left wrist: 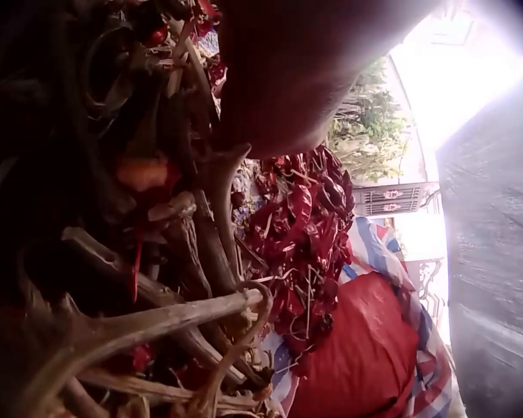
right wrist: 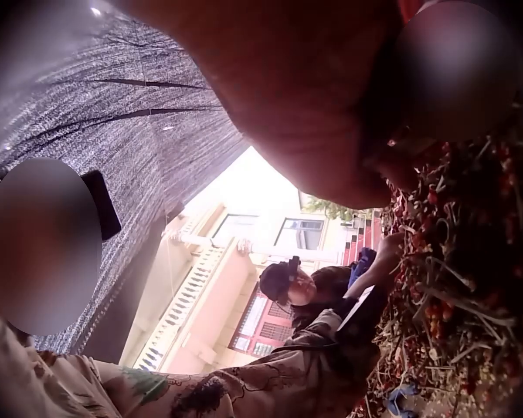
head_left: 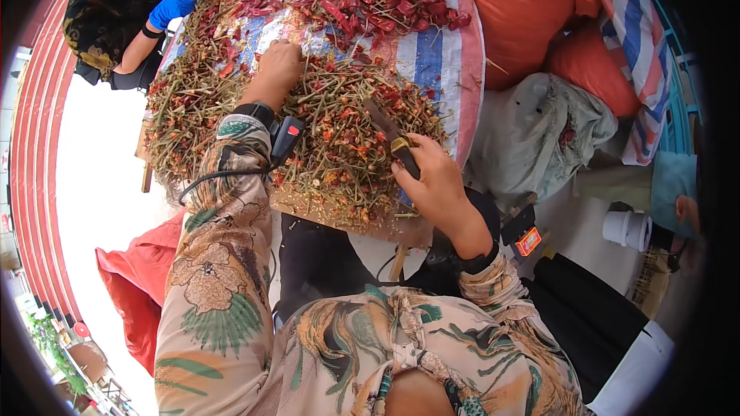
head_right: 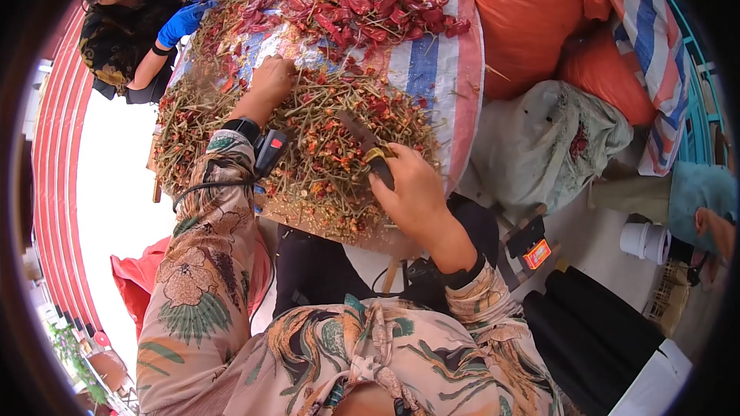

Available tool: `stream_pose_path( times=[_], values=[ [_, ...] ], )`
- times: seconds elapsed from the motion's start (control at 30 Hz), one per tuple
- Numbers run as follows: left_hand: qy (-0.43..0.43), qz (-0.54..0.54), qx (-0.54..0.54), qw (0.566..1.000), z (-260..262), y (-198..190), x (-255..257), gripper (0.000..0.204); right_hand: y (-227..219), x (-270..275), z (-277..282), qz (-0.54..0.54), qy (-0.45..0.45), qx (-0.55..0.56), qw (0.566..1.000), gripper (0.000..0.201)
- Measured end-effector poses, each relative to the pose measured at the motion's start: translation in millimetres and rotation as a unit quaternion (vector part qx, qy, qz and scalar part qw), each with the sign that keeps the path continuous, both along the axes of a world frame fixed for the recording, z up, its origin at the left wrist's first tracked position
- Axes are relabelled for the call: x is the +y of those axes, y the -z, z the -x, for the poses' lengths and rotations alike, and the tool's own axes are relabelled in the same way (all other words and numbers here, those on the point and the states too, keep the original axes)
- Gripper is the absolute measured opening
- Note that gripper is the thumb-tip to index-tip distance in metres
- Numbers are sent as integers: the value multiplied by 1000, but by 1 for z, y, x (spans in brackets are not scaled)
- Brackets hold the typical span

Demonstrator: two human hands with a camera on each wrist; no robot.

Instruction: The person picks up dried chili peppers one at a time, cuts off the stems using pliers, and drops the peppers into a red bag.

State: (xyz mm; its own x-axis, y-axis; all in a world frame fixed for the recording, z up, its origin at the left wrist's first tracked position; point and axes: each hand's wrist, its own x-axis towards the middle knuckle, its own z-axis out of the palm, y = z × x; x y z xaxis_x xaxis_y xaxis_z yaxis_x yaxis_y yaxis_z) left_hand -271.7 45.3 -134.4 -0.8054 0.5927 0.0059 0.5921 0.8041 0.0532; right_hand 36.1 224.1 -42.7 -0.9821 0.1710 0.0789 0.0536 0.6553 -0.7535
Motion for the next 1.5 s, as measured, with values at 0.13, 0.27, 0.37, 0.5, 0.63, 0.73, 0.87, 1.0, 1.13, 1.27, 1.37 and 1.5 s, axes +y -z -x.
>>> stream_pose_path(
  times=[0.13,0.27,0.37,0.5,0.63,0.73,0.87,1.0,1.13,1.27,1.37,1.5],
  values=[
    [-18,-72,-9,997,1,3,-9,17,3,3,4,25,-6,4,1000,25],
    [-68,-159,-99,980,-18,-40,-17,19,2,5,9,90,-26,0,996,26],
    [-55,-291,-215,931,-35,-52,-31,22,-5,2,15,130,-39,-3,991,26],
    [-32,-381,-324,865,-70,-81,-42,15,-16,-6,21,129,-53,-11,990,26],
    [0,-428,-398,811,-100,-106,-50,10,-23,-13,20,114,-61,11,991,26],
    [15,-445,-426,788,-122,-123,-57,8,-33,-18,15,77,-74,32,994,27],
    [23,-461,-443,769,-145,-139,-65,8,-43,-26,3,19,-79,39,996,27],
    [39,-475,-465,746,-158,-147,-74,8,-52,-31,-8,-10,-84,42,996,27],
    [41,-491,-467,734,-168,-151,-83,9,-60,-35,-22,-3,-78,25,997,27],
    [47,-486,-484,726,-180,-155,-88,9,-68,-38,-33,22,-92,17,995,27],
    [44,-479,-499,721,-189,-162,-88,9,-74,-42,-41,-3,-92,29,995,26],
    [47,-481,-498,720,-199,-166,-87,14,-84,-46,-53,-46,-80,11,996,25]
  ],
)
